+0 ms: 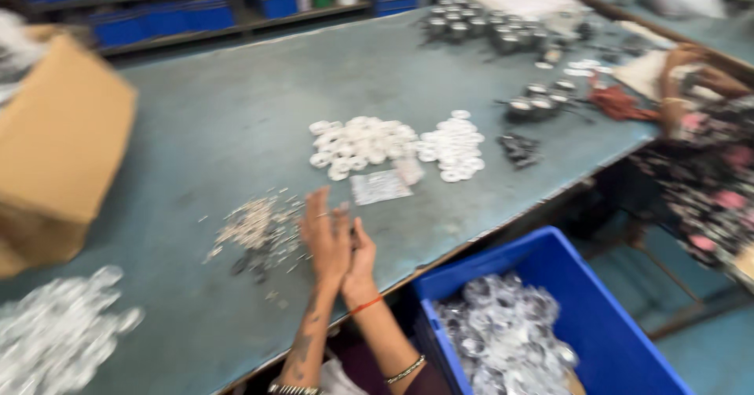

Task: The person assembles small light fixture components by hand on a factory table. They pick up white plastic rings, metal brackets, and screws, then insert the screws into the brackets and place the rings on top. The person repeatedly handles these parts and organizes them into small piles while other workers assemble similar items nearby.

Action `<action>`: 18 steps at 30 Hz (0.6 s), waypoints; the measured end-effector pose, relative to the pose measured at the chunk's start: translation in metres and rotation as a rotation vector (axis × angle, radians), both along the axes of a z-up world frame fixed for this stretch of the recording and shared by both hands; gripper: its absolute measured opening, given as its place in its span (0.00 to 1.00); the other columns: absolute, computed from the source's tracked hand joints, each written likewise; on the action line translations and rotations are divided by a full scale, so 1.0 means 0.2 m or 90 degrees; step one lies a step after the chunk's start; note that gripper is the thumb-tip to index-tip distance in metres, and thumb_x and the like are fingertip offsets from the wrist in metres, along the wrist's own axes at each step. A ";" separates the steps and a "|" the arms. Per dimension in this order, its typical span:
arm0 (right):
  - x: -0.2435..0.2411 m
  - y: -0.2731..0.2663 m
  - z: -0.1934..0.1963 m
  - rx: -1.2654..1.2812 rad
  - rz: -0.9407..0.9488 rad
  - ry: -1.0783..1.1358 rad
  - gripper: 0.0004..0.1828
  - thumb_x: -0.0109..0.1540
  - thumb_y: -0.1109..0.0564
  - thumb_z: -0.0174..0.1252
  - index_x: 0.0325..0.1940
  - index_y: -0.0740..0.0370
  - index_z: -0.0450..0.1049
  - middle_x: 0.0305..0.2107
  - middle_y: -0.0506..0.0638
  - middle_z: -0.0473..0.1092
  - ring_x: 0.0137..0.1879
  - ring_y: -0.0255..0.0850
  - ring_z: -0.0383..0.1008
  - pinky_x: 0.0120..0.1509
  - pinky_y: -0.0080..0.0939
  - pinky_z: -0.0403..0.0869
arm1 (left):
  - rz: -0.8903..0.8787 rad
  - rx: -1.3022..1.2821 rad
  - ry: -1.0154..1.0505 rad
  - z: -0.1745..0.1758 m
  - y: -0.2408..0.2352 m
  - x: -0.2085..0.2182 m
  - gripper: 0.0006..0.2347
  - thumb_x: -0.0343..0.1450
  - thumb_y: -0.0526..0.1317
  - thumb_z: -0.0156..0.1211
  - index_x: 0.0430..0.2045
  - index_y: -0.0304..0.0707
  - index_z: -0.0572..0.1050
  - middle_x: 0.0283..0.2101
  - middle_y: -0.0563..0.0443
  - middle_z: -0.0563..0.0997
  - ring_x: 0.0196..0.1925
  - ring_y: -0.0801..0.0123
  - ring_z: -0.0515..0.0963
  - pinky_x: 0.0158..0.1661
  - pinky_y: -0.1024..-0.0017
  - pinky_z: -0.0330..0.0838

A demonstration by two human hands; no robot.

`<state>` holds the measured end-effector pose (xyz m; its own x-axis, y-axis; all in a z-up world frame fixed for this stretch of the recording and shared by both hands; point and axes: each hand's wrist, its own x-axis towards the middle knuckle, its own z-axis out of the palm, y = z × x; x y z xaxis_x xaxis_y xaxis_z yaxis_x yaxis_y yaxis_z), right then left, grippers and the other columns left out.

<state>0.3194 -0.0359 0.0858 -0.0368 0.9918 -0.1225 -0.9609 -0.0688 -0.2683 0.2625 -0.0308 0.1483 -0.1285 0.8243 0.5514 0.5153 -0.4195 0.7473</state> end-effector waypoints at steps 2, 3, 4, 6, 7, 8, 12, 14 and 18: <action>0.06 0.02 0.00 0.064 -0.031 0.087 0.26 0.69 0.42 0.48 0.58 0.65 0.73 0.52 0.61 0.74 0.59 0.52 0.75 0.67 0.51 0.72 | -0.047 0.030 -0.111 0.03 -0.02 0.07 0.21 0.75 0.46 0.54 0.63 0.37 0.68 0.69 0.39 0.68 0.75 0.47 0.60 0.66 0.49 0.50; 0.10 0.03 -0.01 0.099 -0.044 0.129 0.26 0.70 0.42 0.47 0.58 0.66 0.73 0.52 0.63 0.73 0.60 0.53 0.75 0.68 0.52 0.72 | -0.088 0.036 -0.165 0.05 -0.03 0.10 0.21 0.76 0.45 0.53 0.63 0.37 0.67 0.69 0.39 0.66 0.75 0.48 0.62 0.62 0.54 0.57; 0.14 0.04 -0.02 0.084 -0.056 0.151 0.26 0.70 0.42 0.47 0.58 0.65 0.73 0.52 0.64 0.73 0.59 0.55 0.74 0.68 0.54 0.72 | -0.121 0.041 -0.218 0.06 -0.04 0.14 0.20 0.76 0.44 0.52 0.63 0.37 0.67 0.69 0.38 0.65 0.74 0.49 0.63 0.58 0.60 0.65; 0.22 0.06 -0.04 0.054 -0.072 0.194 0.26 0.69 0.42 0.47 0.58 0.65 0.73 0.52 0.66 0.73 0.59 0.59 0.74 0.66 0.58 0.72 | -0.155 0.047 -0.217 0.08 -0.04 0.22 0.19 0.77 0.43 0.51 0.63 0.36 0.67 0.68 0.39 0.67 0.72 0.50 0.65 0.64 0.61 0.62; 0.27 0.07 -0.04 0.047 -0.090 0.205 0.26 0.69 0.42 0.47 0.57 0.64 0.73 0.52 0.66 0.73 0.58 0.60 0.74 0.66 0.60 0.72 | -0.169 0.051 -0.218 0.08 -0.03 0.25 0.19 0.77 0.42 0.50 0.63 0.35 0.67 0.68 0.39 0.68 0.71 0.51 0.67 0.67 0.62 0.60; 0.32 0.09 -0.05 0.040 -0.103 0.215 0.25 0.68 0.42 0.47 0.57 0.63 0.73 0.52 0.67 0.73 0.58 0.61 0.73 0.65 0.61 0.72 | -0.195 0.050 -0.221 0.08 -0.03 0.29 0.20 0.77 0.42 0.51 0.63 0.33 0.67 0.68 0.39 0.67 0.72 0.50 0.66 0.67 0.61 0.59; 0.57 0.13 -0.07 0.051 -0.150 0.291 0.25 0.68 0.42 0.48 0.58 0.62 0.73 0.50 0.68 0.73 0.56 0.62 0.73 0.63 0.63 0.72 | -0.245 0.053 -0.205 0.00 -0.02 0.49 0.21 0.77 0.41 0.51 0.64 0.28 0.65 0.67 0.36 0.67 0.71 0.46 0.64 0.67 0.56 0.56; 0.76 0.17 -0.08 0.032 -0.234 0.344 0.25 0.68 0.42 0.48 0.56 0.63 0.73 0.50 0.68 0.73 0.57 0.61 0.73 0.63 0.63 0.73 | -0.242 0.039 -0.188 -0.06 -0.01 0.54 0.19 0.78 0.41 0.51 0.62 0.28 0.67 0.65 0.36 0.68 0.70 0.46 0.66 0.67 0.57 0.57; 1.41 0.33 -0.07 0.056 -0.441 0.304 0.25 0.68 0.41 0.48 0.51 0.65 0.75 0.47 0.66 0.73 0.56 0.60 0.74 0.60 0.63 0.74 | -0.215 -0.047 -0.074 -0.23 0.00 0.56 0.14 0.74 0.41 0.55 0.50 0.32 0.74 0.59 0.39 0.73 0.61 0.48 0.73 0.60 0.60 0.66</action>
